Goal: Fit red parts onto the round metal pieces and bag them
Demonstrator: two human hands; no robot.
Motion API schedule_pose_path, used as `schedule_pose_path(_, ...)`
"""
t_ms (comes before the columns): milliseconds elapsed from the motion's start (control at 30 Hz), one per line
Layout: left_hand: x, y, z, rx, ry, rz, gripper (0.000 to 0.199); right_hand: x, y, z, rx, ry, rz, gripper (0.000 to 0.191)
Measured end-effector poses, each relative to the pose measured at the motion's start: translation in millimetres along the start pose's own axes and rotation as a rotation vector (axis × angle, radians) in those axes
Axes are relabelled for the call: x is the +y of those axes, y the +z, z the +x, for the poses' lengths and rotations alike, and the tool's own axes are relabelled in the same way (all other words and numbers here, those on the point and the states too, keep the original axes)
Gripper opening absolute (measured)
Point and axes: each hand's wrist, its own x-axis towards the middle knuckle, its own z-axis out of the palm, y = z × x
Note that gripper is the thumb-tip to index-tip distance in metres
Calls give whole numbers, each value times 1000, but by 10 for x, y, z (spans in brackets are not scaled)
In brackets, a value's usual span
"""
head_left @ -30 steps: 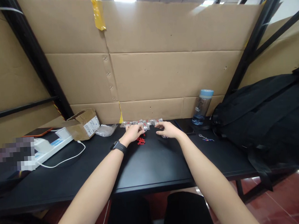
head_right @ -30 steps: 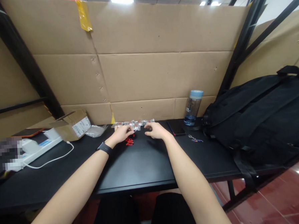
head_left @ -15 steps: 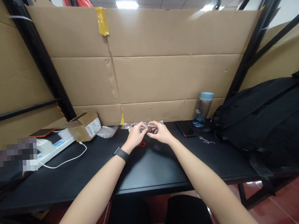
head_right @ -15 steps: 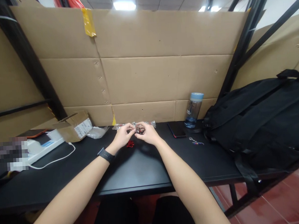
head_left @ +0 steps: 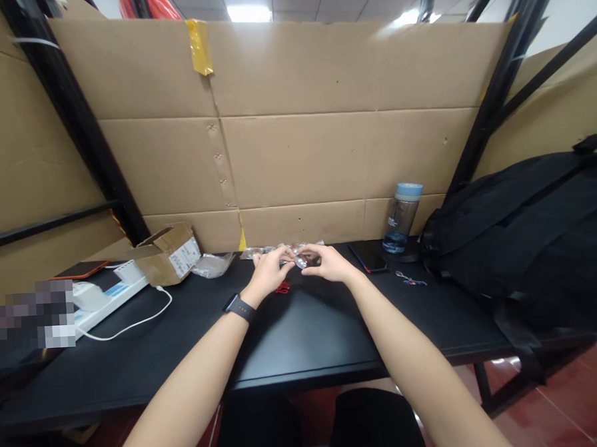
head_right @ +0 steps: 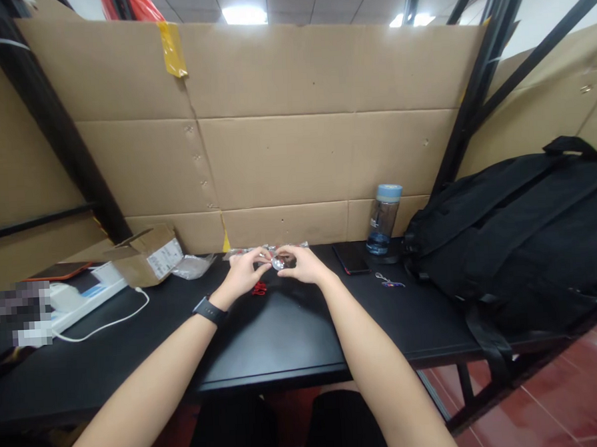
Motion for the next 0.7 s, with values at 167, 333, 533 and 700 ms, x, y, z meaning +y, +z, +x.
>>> schedule_pose_path(167,-187,-67,-18,-28,-22,11,13,146,-253,-74,83,123,-176,50)
schedule_pose_path(333,-395,-99,-1,-224,61,-12,15,385,-465,-160,-122,302,-258,47)
schedule_pose_path(533,-395,-107,7,-276,94,44,18,539,-399,-158,-195,338,-236,52)
schedule_pose_path(700,-382,-117,6,-306,101,76,21,471,-403,-164,-225,351,-286,54)
